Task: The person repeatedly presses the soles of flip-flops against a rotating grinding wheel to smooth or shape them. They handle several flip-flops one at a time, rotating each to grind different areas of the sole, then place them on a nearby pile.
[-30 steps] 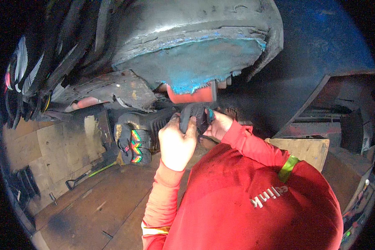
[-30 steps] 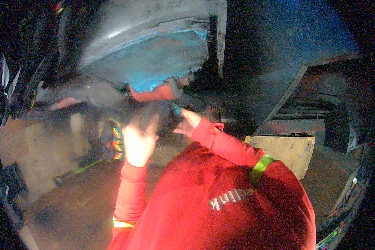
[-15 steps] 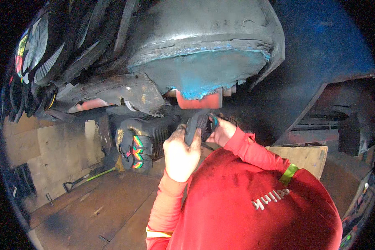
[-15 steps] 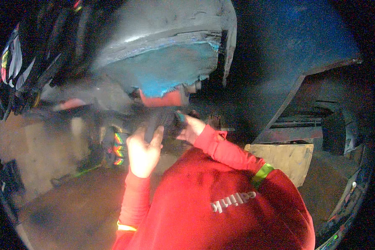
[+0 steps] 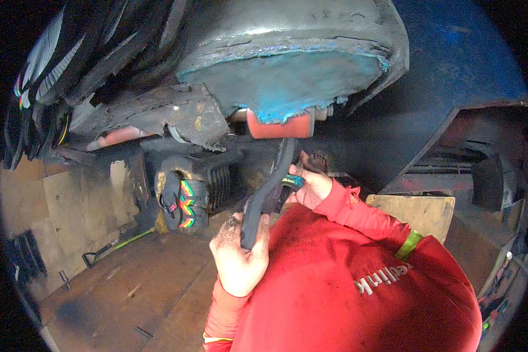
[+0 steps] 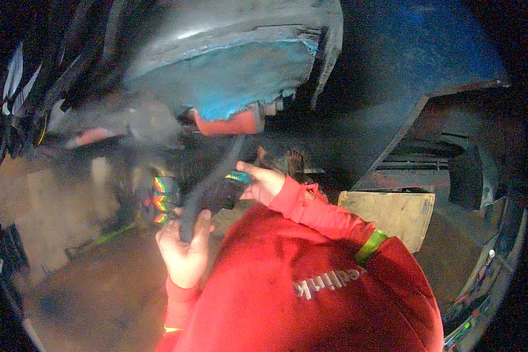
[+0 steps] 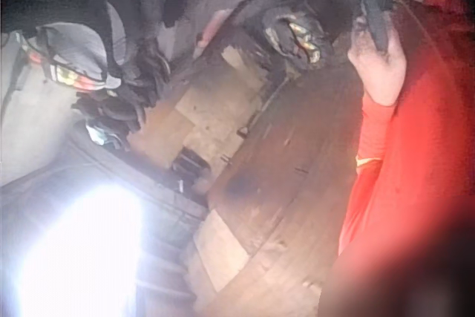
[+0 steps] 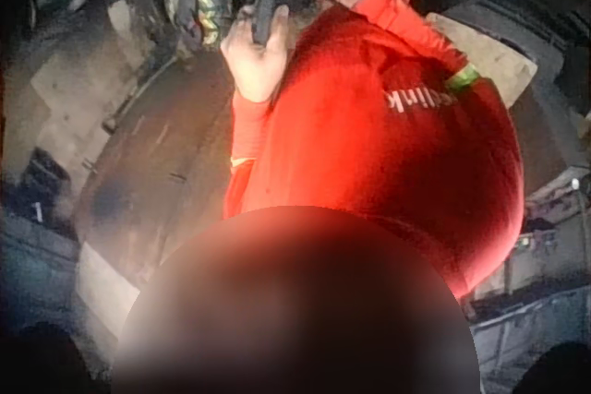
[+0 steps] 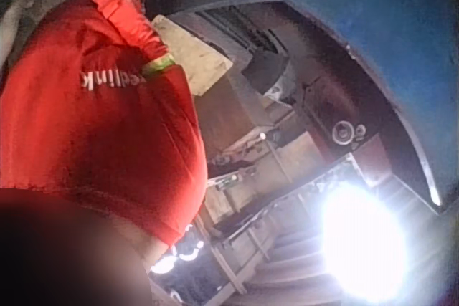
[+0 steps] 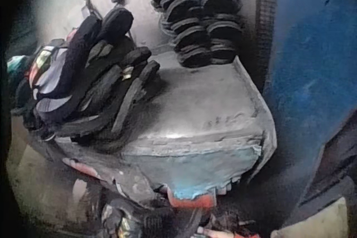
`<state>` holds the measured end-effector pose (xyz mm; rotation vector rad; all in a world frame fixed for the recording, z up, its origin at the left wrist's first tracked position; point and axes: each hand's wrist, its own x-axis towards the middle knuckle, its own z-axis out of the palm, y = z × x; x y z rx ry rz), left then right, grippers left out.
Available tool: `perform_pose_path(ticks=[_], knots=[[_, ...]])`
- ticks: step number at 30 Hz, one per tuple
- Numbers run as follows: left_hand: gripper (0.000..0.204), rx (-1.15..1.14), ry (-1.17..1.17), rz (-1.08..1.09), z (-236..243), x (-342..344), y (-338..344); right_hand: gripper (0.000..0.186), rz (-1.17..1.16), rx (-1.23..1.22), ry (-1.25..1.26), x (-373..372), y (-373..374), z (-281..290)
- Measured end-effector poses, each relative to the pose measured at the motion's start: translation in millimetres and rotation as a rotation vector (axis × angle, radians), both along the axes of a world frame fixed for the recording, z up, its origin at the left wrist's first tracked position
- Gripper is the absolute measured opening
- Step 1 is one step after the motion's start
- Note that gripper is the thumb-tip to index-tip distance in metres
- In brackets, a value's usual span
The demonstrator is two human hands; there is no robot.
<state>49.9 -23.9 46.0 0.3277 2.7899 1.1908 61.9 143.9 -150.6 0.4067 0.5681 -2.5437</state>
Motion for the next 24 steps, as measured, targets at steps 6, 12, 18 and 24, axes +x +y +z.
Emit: perform_pose_path(ticks=[6, 12, 18, 24], knots=[[0.016, 0.129, -0.17, -0.003, -52, -41, 28, 0.051, 0.011, 0.006, -0.234, -34, 24, -3], [0.017, 0.048, -0.038, -0.055, -48, -11, -5, 0.042, -0.048, -0.061, -0.118, -17, 13, 8], [0.011, -0.04, -0.053, -0.011, -23, 21, -19, 0.038, -0.079, 0.007, -0.133, -2, 9, 17], [0.01, -0.036, 0.03, -0.062, -15, 9, -8, 0.031, -0.028, -0.081, -0.087, -10, 14, 10]])
